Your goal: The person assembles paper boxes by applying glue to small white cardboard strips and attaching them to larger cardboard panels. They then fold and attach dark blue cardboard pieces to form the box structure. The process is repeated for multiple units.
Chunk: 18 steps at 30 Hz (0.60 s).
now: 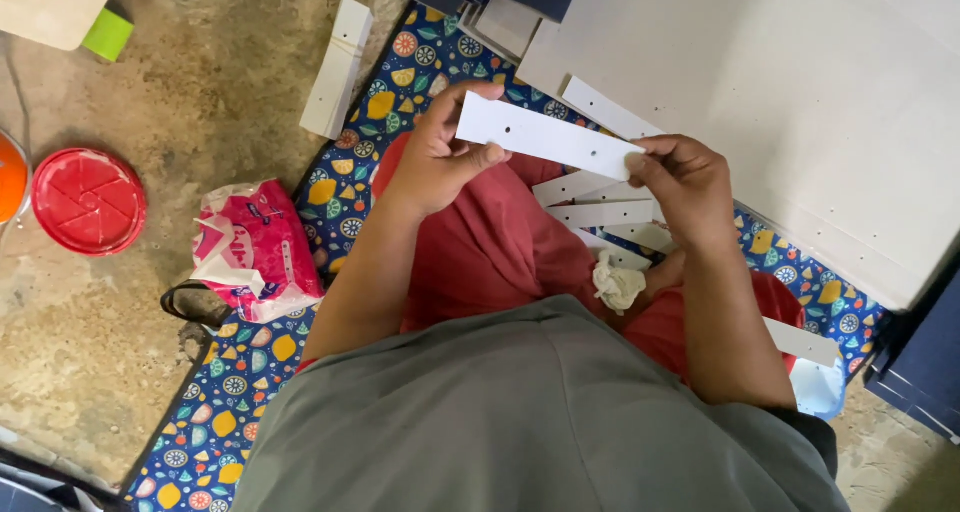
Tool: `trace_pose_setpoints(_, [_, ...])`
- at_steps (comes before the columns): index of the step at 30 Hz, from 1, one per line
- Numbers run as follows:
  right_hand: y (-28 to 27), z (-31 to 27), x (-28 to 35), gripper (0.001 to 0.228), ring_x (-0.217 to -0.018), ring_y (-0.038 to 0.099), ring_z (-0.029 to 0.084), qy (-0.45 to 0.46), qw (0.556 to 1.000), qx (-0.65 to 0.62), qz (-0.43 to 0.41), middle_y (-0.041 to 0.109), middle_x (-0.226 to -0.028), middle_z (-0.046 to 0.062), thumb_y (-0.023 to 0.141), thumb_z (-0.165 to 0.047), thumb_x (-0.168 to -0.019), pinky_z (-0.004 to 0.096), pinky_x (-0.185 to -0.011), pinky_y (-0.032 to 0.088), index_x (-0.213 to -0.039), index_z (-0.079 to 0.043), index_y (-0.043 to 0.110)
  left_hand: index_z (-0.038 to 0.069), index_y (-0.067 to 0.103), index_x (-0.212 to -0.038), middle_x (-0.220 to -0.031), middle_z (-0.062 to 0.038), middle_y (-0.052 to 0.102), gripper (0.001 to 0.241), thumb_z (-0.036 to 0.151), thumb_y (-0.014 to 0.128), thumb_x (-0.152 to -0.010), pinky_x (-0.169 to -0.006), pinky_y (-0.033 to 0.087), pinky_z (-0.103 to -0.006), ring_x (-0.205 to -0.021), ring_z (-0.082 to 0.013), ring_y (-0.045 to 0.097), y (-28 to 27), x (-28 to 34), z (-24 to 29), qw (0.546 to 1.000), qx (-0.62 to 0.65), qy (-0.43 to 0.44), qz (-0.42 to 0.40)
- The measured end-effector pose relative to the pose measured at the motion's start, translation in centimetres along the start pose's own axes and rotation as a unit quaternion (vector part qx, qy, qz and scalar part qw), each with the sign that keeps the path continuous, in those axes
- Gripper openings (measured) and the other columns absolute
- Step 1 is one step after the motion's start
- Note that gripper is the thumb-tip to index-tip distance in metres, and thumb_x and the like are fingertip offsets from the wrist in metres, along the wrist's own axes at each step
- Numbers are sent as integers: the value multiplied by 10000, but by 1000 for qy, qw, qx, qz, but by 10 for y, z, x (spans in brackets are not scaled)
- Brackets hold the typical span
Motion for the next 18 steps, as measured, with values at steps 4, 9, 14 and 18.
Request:
trace_pose_setpoints(4, [25, -93, 18, 517, -1058, 649, 573, -216, 931, 293, 16, 611, -1163, 382, 886, 107, -867, 590, -875, 572, -1321, 180, 649, -13, 525, -1392, -1105, -140, 632, 542, -13, 786, -916, -871, 688, -451, -1010, -260, 723, 6, -4, -4, 1000, -7, -17, 6])
trace_pose_setpoints(9, [12, -92, 34, 1012, -1069, 586, 501, -321, 827, 455, 82, 549, -1258, 326, 1018, -195, -838, 575, -911, 530, -1605, 12, 390, -33, 529, -1367, -1074, -143, 640, 537, 3, 799, -904, -866, 690, -453, -988, -246, 726, 15, -11, -12, 999, -19, -44, 0])
trace_pose_setpoints(14, [-2, -82, 41, 632, -1048, 628, 408, -308, 847, 432, 42, 630, -1208, 213, 973, -136, -815, 481, -895, 522, -1354, 21, 682, 3, 579, -1335, -1105, -102, 633, 541, 71, 853, -874, -939, 635, -359, -1051, -173, 669, 42, -21, -20, 993, -98, -59, -37])
trace_pose_setpoints(18, [-36, -48, 50, 494, -980, 657, 329, -254, 885, 386, 56, 684, -1114, 95, 927, -183, -796, 412, -858, 540, -1260, -100, 778, -2, 631, -1325, -1178, -116, 673, 602, 80, 911, -800, -971, 573, -331, -1115, -169, 652, 64, -30, -40, 985, -137, -69, -79])
Point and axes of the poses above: each hand's wrist, its own x-axis away from the middle knuckle, its own y-axis out of the palm, z = x × y, the point moved 8 cm from there along -x, towards the middle knuckle
